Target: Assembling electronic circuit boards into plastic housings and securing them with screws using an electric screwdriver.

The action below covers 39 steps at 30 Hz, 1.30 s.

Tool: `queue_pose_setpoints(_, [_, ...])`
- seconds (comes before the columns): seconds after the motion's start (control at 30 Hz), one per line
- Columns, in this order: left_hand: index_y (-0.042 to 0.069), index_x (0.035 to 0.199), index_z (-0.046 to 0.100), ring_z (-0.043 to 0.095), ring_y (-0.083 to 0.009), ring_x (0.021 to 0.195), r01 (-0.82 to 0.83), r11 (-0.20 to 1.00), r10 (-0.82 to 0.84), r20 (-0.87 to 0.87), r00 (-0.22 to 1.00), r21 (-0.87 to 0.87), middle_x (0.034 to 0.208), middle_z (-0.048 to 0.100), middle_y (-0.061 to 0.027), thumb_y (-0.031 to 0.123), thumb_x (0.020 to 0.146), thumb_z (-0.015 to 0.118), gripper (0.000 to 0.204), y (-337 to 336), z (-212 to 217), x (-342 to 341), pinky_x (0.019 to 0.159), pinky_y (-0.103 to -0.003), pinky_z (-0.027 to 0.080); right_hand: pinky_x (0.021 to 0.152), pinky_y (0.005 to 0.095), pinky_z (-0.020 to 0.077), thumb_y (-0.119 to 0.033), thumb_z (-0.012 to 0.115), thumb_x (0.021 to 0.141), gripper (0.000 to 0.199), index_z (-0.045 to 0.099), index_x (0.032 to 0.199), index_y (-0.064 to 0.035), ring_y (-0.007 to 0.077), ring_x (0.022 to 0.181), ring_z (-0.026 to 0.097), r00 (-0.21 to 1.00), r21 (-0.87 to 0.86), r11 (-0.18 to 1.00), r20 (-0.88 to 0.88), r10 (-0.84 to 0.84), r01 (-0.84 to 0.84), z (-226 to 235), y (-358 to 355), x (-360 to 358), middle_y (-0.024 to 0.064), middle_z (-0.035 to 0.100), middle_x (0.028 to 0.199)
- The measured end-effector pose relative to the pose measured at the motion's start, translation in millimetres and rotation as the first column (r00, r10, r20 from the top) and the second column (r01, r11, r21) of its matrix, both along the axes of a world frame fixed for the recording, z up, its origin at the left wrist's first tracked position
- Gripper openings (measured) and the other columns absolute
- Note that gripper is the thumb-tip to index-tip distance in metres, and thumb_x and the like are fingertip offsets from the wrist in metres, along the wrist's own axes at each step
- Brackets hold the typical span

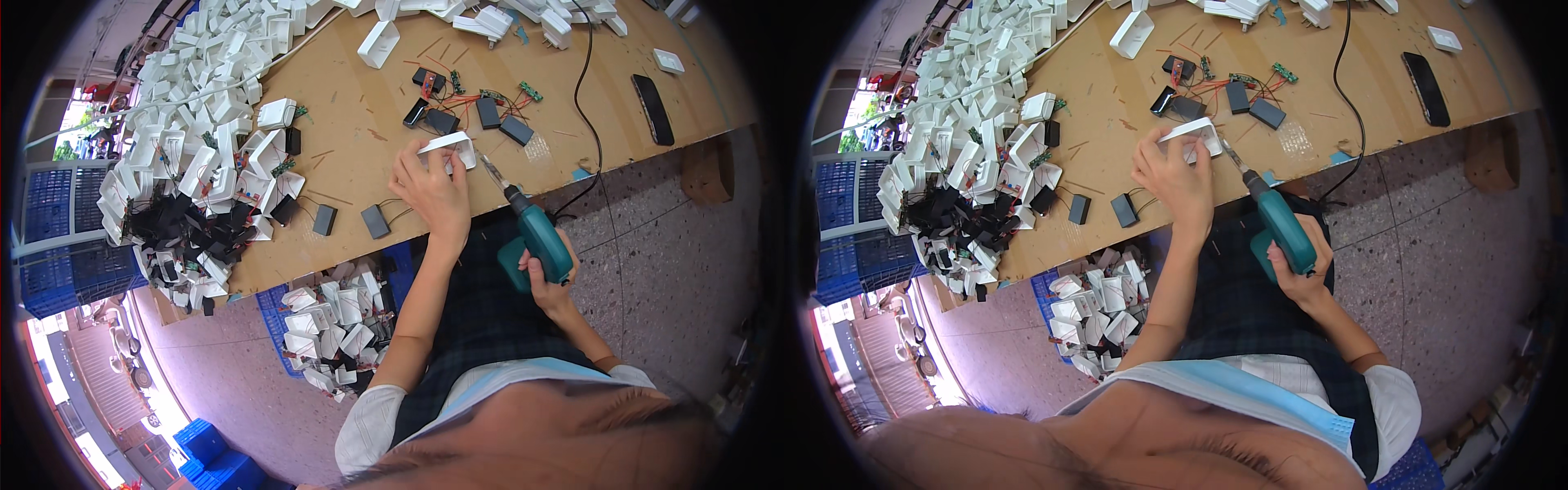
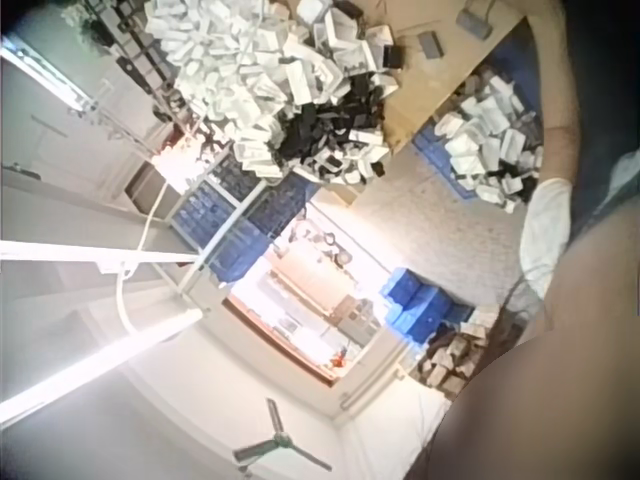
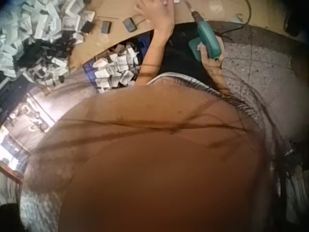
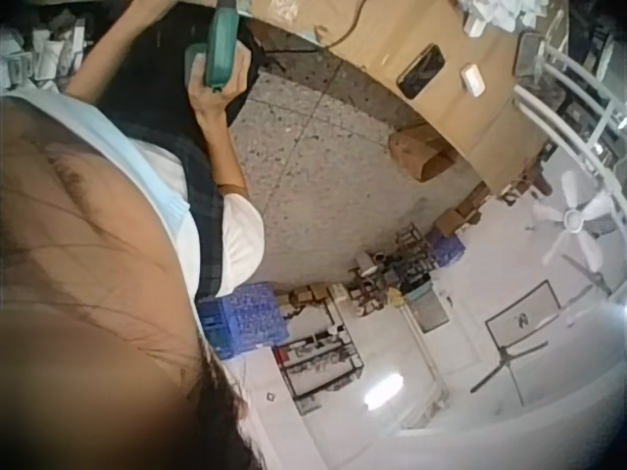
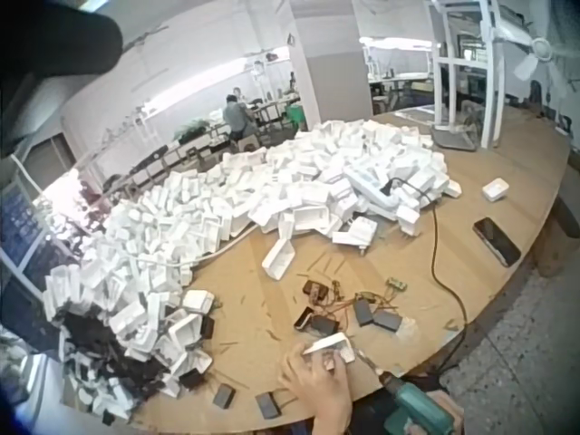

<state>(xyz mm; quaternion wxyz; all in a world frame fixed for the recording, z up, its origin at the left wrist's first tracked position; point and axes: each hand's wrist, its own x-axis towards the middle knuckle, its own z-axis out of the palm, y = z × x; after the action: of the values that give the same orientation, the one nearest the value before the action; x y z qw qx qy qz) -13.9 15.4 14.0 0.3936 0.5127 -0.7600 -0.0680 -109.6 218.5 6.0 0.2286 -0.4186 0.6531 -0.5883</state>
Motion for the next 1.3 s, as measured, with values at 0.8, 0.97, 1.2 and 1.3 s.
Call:
queue_pose_setpoints(0.8, [0.014,0.099,0.065,0.061,-0.0227,0.1,0.834,0.552,-0.72,0.508,0.472,0.007,0.099,0.062,-0.0022,0.012,0.082,0.073,0.019,-31.6,22.6,70.1,0.091,-0.039,0.043,0.077,0.0368,0.0532,-0.018,0.073,0.091,0.032,0.066,0.11,0.0074,0.0293,0.082,0.066,0.999,-0.07,0.996,-0.02,-0.049,0.047,1.1,10.7,-9.2,0.0161,0.066,0.092])
queue_pose_setpoints(0.97, [0.01,0.094,0.067,0.058,-0.0258,0.102,0.464,0.886,-0.46,0.156,0.874,0.011,0.102,0.06,-0.0044,0.009,0.082,0.079,0.018,-7.2,8.2,55.7,0.097,-0.042,0.037,0.081,0.0378,0.054,-0.014,0.074,0.089,0.031,0.066,0.109,0.0074,0.0327,0.089,0.067,0.999,-0.055,0.998,-0.015,-0.039,0.038,2.2,5.0,-6.0,0.0192,0.067,0.101])
queue_pose_setpoints(1.2, [0.006,0.092,0.069,0.054,-0.0345,0.124,0.202,0.957,-0.181,0.116,0.977,-0.208,0.127,0.059,-0.0105,0.007,0.081,0.079,0.015,-2.4,-1.7,26.1,0.103,-0.05,0.037,0.063,0.0309,0.0521,-0.013,0.071,0.093,0.03,0.065,0.113,0.0083,0.019,0.071,0.064,0.96,-0.111,0.993,-0.279,0.013,-0.045,19.5,-20.3,-3.4,0.0144,0.064,0.096])
queue_pose_setpoints(1.3, [0.005,0.091,0.068,0.054,-0.0339,0.125,0.224,0.958,-0.207,0.11,0.972,-0.178,0.128,0.06,-0.0112,0.006,0.081,0.078,0.015,-7.1,0.8,21.9,0.105,-0.051,0.038,0.065,0.032,0.0533,-0.008,0.074,0.09,0.029,0.066,0.112,0.0073,0.021,0.076,0.065,0.95,-0.122,0.992,-0.312,0.002,-0.042,19.9,-27.6,-0.3,0.0159,0.064,0.101])
